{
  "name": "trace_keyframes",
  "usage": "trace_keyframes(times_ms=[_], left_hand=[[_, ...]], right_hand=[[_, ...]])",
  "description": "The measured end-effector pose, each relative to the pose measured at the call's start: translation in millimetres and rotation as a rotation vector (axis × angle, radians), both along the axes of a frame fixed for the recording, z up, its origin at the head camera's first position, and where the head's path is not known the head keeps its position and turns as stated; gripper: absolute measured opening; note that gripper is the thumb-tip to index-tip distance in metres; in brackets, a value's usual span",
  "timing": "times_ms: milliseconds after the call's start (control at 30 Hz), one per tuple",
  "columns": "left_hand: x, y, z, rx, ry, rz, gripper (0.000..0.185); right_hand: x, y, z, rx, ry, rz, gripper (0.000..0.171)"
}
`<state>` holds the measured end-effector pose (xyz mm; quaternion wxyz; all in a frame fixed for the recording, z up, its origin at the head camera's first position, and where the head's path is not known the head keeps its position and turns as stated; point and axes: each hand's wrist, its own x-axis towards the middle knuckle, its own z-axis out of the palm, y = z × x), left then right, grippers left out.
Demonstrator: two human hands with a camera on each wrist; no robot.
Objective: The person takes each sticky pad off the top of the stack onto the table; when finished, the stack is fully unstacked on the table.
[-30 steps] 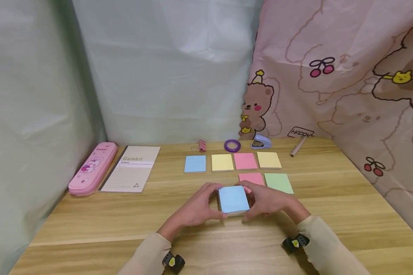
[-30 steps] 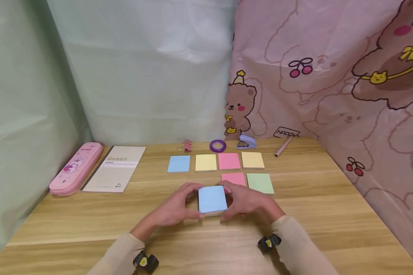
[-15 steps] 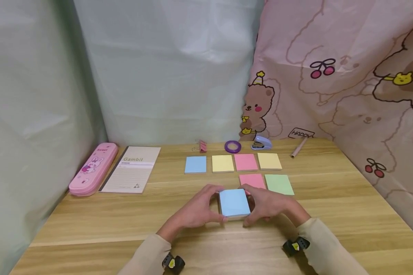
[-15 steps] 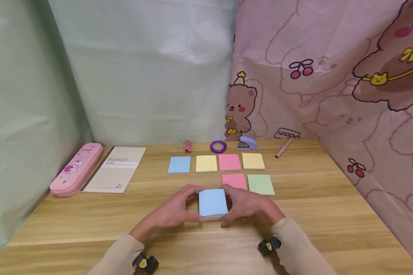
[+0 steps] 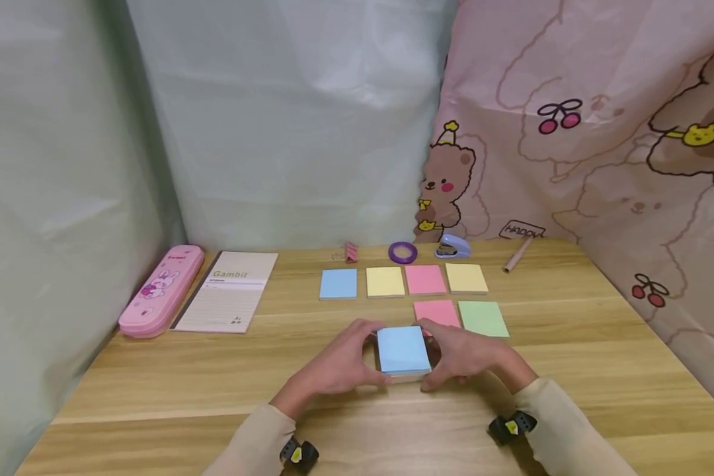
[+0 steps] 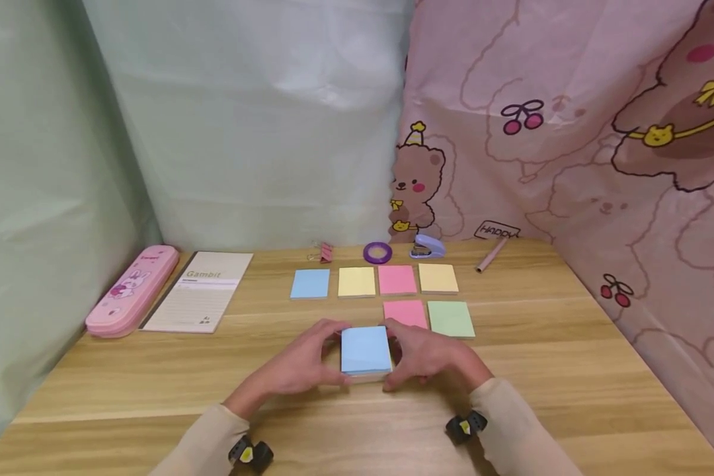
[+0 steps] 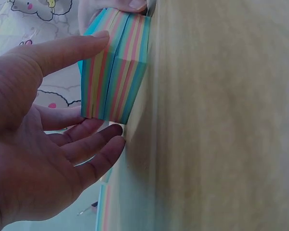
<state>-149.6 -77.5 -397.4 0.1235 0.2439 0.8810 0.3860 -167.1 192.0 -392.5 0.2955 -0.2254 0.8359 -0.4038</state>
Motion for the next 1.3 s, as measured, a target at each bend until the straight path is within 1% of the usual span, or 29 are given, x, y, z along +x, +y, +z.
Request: trace_keyframes(times_ms=[100, 333, 533, 633, 767, 933, 1067, 1200, 1300], left_hand=[[-1.1, -2.5, 1.6, -0.008, -0.005, -0.005, 0.092], [-3.0, -7.6, 5.2, -0.047, -0.029, 0.001, 0.093], [-2.8, -7.3, 7.0, -0.058, -0.034, 0.002, 0.095], [-3.0, -7.5, 7.5, -0.065, -0.030, 0.011, 0.095], [-3.3, -9.5, 8.3, -0.063, -0.035, 0.014, 0.095], [-5.5, -12.9, 9.0, -0.052, -0.037, 0.026, 0.093], [-8.0, -15.4, 12.1, -0.038, -0.010, 0.043, 0.089], [-14.5, -17.5, 18.7, -0.023, 0.026, 0.087, 0.088], [-25.7, -19.1, 24.4, -0.018, 0.044, 0.115, 0.091]], right_hand=[[0.2, -0.5, 0.5, 0.012, 0.000, -0.004, 0.075], [0.9, -1.2, 1.1, 0.027, -0.004, -0.003, 0.085], [-0.9, -1.6, 1.4, 0.021, 0.002, -0.001, 0.079], [-1.5, -1.8, 1.7, 0.014, 0.001, -0.007, 0.082], [-1.2, -1.5, 1.2, 0.015, -0.003, -0.010, 0.086], [-0.7, -1.5, 1.7, 0.007, -0.018, -0.012, 0.086], [-0.6, -1.4, 1.6, 0.000, -0.006, -0.013, 0.089], [-0.8, -0.6, 1.6, 0.013, 0.009, -0.013, 0.089], [-0.9, -0.3, 1.3, 0.023, 0.005, -0.015, 0.085]])
